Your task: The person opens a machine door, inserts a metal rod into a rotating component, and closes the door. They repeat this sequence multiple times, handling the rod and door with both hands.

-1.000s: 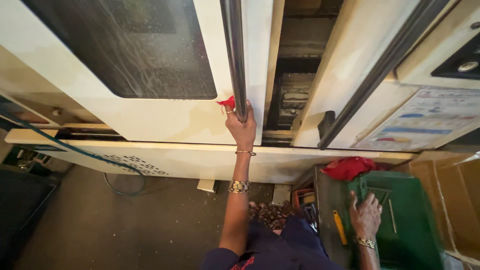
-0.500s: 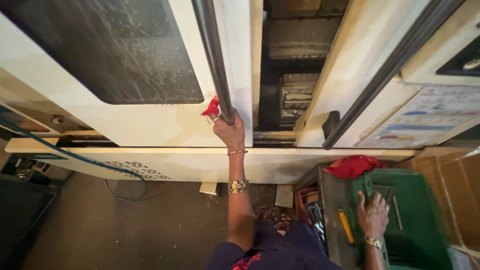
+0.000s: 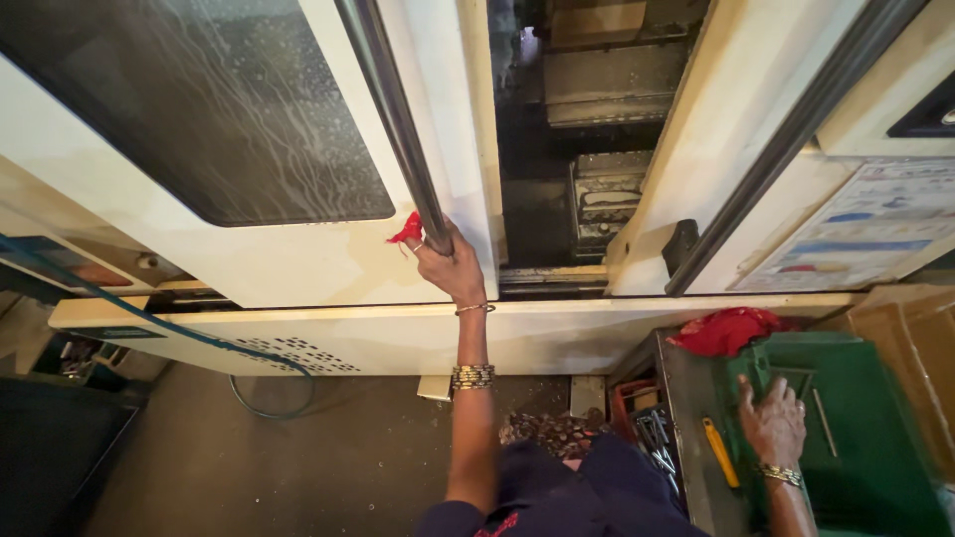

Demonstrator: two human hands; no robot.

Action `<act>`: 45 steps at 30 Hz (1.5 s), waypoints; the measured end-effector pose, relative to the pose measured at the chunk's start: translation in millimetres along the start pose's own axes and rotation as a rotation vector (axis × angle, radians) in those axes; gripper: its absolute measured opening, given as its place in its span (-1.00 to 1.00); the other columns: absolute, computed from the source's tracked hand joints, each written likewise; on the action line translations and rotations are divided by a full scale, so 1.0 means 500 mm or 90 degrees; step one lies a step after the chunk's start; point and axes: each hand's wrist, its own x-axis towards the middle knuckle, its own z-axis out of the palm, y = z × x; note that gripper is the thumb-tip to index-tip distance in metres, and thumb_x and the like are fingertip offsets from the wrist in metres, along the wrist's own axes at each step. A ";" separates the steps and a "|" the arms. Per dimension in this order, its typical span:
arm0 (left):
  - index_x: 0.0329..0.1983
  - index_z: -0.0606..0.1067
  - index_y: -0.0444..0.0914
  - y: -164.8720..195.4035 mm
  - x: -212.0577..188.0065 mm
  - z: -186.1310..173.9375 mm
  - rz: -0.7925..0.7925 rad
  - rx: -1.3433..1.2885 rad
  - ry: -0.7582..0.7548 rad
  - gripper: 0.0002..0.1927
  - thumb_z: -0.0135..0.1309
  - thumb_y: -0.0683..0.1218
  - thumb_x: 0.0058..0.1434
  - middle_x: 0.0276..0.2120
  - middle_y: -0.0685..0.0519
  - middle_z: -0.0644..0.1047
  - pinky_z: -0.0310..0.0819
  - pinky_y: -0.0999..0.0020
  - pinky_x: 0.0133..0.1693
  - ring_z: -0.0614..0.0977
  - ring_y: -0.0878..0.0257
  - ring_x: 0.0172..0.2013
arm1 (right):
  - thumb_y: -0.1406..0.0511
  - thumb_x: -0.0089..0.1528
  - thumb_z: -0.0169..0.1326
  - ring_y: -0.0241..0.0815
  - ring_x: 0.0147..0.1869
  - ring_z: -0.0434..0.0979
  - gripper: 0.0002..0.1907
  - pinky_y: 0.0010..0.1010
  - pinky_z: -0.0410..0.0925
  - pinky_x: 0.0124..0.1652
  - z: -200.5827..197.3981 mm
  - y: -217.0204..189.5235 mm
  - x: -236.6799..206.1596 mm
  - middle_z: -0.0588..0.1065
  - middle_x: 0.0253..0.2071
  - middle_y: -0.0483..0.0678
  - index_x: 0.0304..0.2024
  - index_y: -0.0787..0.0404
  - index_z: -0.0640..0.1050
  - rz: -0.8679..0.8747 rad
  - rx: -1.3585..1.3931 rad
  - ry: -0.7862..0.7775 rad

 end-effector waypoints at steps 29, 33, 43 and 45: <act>0.20 0.31 -0.34 0.041 -0.045 -0.004 -0.007 -0.141 -0.318 -0.56 0.13 -0.07 0.36 -0.51 -0.01 0.55 0.42 0.28 -0.40 0.59 0.17 -0.52 | -0.33 0.44 -0.32 0.45 0.19 0.47 -0.14 0.16 0.31 0.13 -0.155 -0.137 -0.058 0.54 0.04 0.39 0.14 0.21 0.61 0.168 0.161 -0.034; 0.23 0.30 -0.35 0.050 -0.047 -0.012 -0.028 -0.186 -0.384 -0.51 0.14 -0.06 0.34 -0.53 0.01 0.51 0.35 0.34 -0.44 0.51 0.28 -0.55 | -0.36 0.39 -0.38 0.47 0.24 0.41 -0.09 0.16 0.26 0.16 -0.181 -0.165 -0.079 0.48 0.11 0.42 0.21 0.17 0.58 0.221 0.166 -0.062; 0.21 0.22 -0.37 0.087 -0.039 -0.045 0.019 -0.256 -0.556 -0.50 0.11 -0.03 0.37 -0.53 0.05 0.50 0.34 0.31 -0.48 0.48 0.28 -0.58 | -0.43 0.33 -0.59 0.50 0.31 0.38 0.10 0.17 0.23 0.23 -0.257 -0.226 -0.123 0.45 0.17 0.45 0.20 0.26 0.57 0.277 0.088 -0.151; 0.20 0.21 -0.37 0.094 -0.038 -0.049 0.033 -0.259 -0.570 -0.49 0.11 -0.04 0.36 -0.55 0.02 0.48 0.32 0.28 -0.48 0.46 0.25 -0.59 | -0.46 0.37 -0.61 0.50 0.31 0.40 0.22 0.17 0.25 0.24 -0.272 -0.238 -0.131 0.46 0.15 0.53 0.14 0.47 0.58 0.292 0.068 -0.172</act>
